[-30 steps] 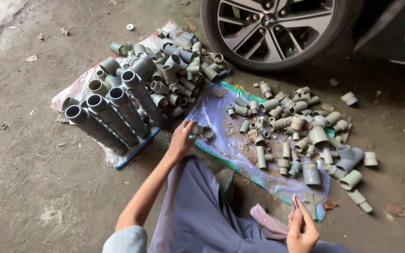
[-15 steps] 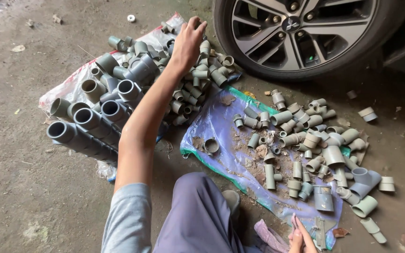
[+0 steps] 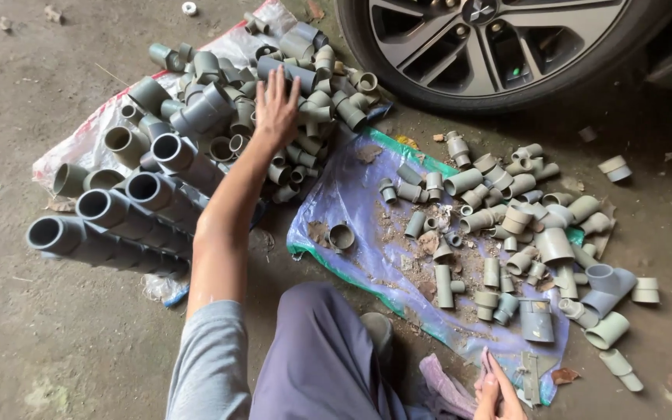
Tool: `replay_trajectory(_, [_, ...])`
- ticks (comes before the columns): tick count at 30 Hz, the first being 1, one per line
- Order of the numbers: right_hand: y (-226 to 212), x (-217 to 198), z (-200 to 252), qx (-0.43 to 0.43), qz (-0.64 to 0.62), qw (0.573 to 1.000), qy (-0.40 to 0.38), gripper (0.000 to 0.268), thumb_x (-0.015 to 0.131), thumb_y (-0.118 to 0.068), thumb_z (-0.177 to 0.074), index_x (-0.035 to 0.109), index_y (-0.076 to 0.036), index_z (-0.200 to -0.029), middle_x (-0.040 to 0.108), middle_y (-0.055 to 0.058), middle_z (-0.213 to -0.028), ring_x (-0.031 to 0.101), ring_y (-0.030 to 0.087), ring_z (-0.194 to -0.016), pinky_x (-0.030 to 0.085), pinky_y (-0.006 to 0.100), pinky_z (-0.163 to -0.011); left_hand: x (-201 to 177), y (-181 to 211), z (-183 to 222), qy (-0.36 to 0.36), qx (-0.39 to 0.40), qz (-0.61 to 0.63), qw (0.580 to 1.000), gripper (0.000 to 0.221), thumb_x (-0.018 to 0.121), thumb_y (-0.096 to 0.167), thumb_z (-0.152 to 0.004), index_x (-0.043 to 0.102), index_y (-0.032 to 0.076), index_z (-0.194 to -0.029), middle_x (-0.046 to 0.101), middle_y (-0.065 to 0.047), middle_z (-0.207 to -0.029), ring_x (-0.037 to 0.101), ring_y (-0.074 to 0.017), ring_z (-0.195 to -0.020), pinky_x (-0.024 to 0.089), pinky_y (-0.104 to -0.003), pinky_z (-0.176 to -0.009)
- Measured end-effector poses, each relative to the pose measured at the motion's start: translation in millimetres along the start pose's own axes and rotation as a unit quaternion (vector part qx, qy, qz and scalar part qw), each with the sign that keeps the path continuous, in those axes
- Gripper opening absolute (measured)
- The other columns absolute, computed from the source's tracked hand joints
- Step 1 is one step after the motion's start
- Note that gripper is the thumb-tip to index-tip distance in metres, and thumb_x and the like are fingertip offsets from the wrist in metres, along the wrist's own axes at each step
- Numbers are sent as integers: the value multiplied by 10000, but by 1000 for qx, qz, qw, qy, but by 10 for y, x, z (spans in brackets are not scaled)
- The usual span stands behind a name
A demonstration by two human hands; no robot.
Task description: The person sits on the floor and cleans small plastic pipe fittings one by one using a cloth. They pick up fittings from a pile, wipe the exterior and interior surfaces, and place them back down. The person handles both straight and threaded fittings throughout the clip.
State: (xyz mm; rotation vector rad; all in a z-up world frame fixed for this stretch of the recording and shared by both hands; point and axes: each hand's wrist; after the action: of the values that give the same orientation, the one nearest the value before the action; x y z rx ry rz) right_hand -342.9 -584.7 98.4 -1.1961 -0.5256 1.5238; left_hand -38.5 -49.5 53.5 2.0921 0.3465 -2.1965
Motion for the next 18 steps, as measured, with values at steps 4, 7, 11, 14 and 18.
replay_trajectory(4, [277, -2, -77, -150, -28, 985, 80, 411, 491, -121, -1063, 582, 45, -1428, 661, 203, -1326, 639, 264, -1180, 538, 357, -946, 283, 587, 142, 313, 135, 63, 938, 342, 698, -39, -881, 533, -29, -1180, 562, -404, -1253, 613, -523, -1115, 562, -569, -921])
replay_trajectory(7, [579, -213, -370, -274, -156, 943, 105, 429, 532, -66, -1070, 538, 174, -1426, 655, 262, -1010, 629, 281, -853, 533, 324, -817, 97, 1377, 843, 187, 244, 36, 951, 240, 637, 27, -1001, 652, 84, -768, 587, 20, -618, 616, -128, -522, 545, -269, -433])
replay_trajectory(11, [1566, -1587, -1888, -104, -507, 838, -174, 526, 537, -38, -902, 372, 174, -1354, 438, 320, -1241, 624, 207, -979, 566, 242, -773, -500, 2299, 2158, 56, 303, 334, 891, 501, 373, 341, -1110, 569, 99, -717, 504, 57, -532, 529, -105, -381, 453, -234, -302])
replay_trajectory(14, [36, -1406, -1297, -183, -527, 810, -178, 439, 429, 75, -823, 298, 53, -1241, 370, 359, -1357, 578, 278, -1047, 535, 334, -812, -551, 2751, 2856, 44, 252, 474, 842, 466, 329, 248, -1115, 420, 88, -687, 416, -83, -491, 426, -290, -404, 329, -396, -405])
replay_trajectory(18, [-450, -1292, -343, -509, -187, 818, 189, 208, 770, -27, -980, 579, 12, -1052, 616, 215, -1063, 615, 282, -998, 552, 395, -975, 154, 3246, 3313, 9, 233, 484, 843, 179, 491, 179, -971, 541, 58, -1093, 682, -166, -926, 603, -444, -860, 420, -532, -761])
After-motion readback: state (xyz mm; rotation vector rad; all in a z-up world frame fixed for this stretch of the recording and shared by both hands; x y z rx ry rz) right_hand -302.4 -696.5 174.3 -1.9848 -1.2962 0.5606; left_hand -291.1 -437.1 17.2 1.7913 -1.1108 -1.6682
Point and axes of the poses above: each hand's wrist, its own z-axis away from the middle knuckle, its own x-axis out of the palm, y = z × x
